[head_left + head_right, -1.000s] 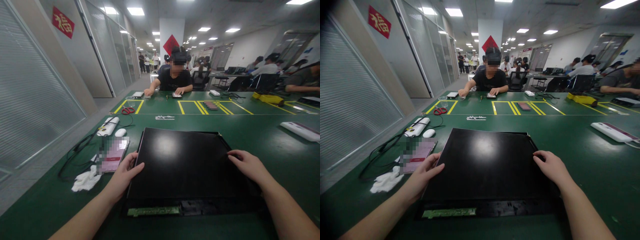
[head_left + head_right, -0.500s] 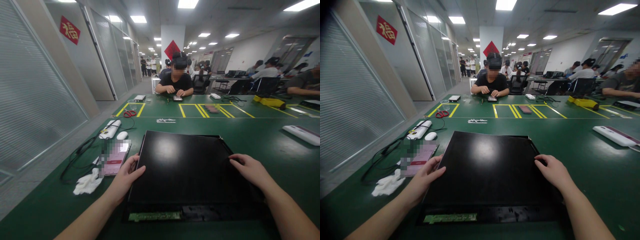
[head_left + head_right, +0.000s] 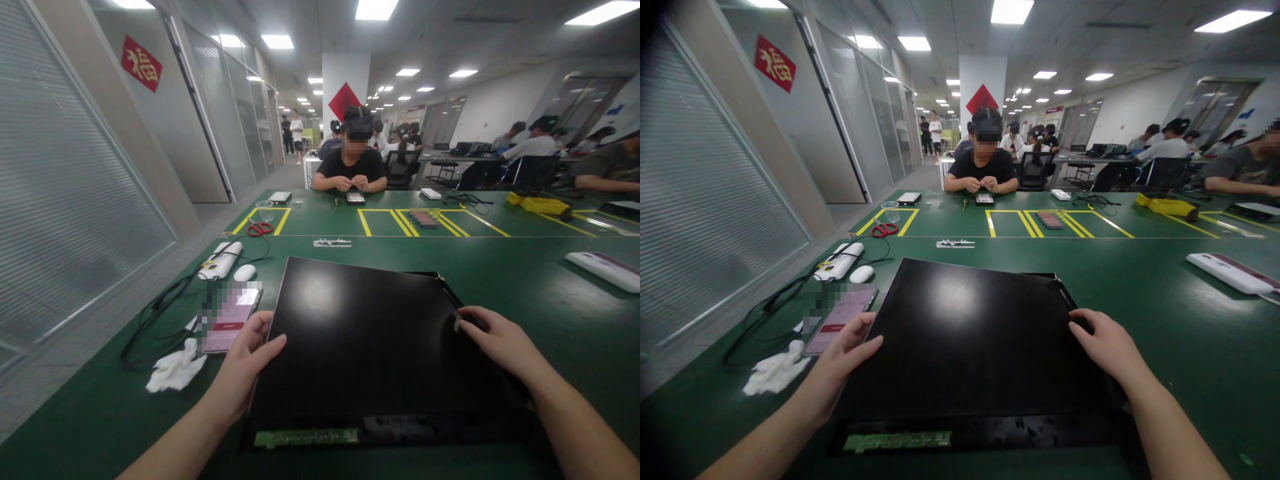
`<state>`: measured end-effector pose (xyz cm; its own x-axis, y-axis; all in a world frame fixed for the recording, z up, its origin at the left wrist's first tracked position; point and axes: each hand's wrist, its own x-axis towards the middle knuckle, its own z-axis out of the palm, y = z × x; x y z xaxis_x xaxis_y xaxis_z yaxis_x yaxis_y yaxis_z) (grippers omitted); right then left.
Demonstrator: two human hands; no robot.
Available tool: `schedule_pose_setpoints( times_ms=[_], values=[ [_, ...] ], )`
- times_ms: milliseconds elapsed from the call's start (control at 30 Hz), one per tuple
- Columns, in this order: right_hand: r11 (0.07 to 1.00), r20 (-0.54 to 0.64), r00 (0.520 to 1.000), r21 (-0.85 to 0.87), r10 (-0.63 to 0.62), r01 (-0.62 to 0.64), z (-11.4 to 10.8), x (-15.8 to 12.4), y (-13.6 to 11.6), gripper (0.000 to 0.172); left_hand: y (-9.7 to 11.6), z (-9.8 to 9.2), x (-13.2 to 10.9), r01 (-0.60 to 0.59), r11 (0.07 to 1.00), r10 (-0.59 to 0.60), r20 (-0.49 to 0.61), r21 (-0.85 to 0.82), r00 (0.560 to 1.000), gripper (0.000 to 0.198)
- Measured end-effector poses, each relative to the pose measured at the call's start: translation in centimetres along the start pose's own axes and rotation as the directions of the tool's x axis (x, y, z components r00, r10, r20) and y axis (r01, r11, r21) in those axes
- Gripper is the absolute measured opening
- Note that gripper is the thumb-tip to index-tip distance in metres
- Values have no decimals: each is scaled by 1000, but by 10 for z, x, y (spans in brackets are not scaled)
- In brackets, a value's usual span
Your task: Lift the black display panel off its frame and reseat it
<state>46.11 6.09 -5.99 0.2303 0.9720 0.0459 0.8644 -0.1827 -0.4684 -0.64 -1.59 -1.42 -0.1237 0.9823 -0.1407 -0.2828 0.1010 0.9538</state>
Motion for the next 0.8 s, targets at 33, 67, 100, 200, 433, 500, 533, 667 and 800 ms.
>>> schedule_pose_setpoints(
  times_ms=[33, 67, 100, 200, 433, 500, 533, 667, 800],
  values=[
    [1000, -9, 1000, 18, 6, -6, 1, 0, 1, 58, 1, 1, -2, 9, 1000, -9, 13, -22, 1000, 44],
    [999, -22, 1000, 39, 14, -13, 2, 0, 2, 61, 2, 3, -3, 8, 999, -7, 25, -40, 1000, 44],
    [998, -37, 999, 59, 24, -21, 3, 1, 2, 65, 4, 4, -5, -1, 998, 3, 32, -57, 999, 43],
    [993, -78, 994, 100, 70, -62, 6, 2, 3, 75, 6, 6, -9, -27, 996, 30, 33, -88, 999, 42],
    [983, -73, 990, 152, 118, -106, 6, 4, 8, 68, 9, 5, -16, -64, 995, 65, 6, -70, 998, 47],
    [980, -84, 989, 168, 120, -104, 6, 4, 8, 67, 10, 4, -16, -63, 997, 63, 2, -49, 998, 48],
    [981, -93, 990, 175, 106, -89, 6, 5, 8, 66, 10, 4, -16, -65, 997, 65, -1, -40, 998, 48],
    [979, -134, 990, 205, 31, -3, 3, 6, 5, 58, 10, 6, -14, -48, 997, 48, 1, -65, 999, 46],
    [953, -198, 973, 297, 122, -59, -3, 3, -2, 49, 10, 6, -12, -5, 993, 7, 13, -114, 1000, 49]
  ],
)
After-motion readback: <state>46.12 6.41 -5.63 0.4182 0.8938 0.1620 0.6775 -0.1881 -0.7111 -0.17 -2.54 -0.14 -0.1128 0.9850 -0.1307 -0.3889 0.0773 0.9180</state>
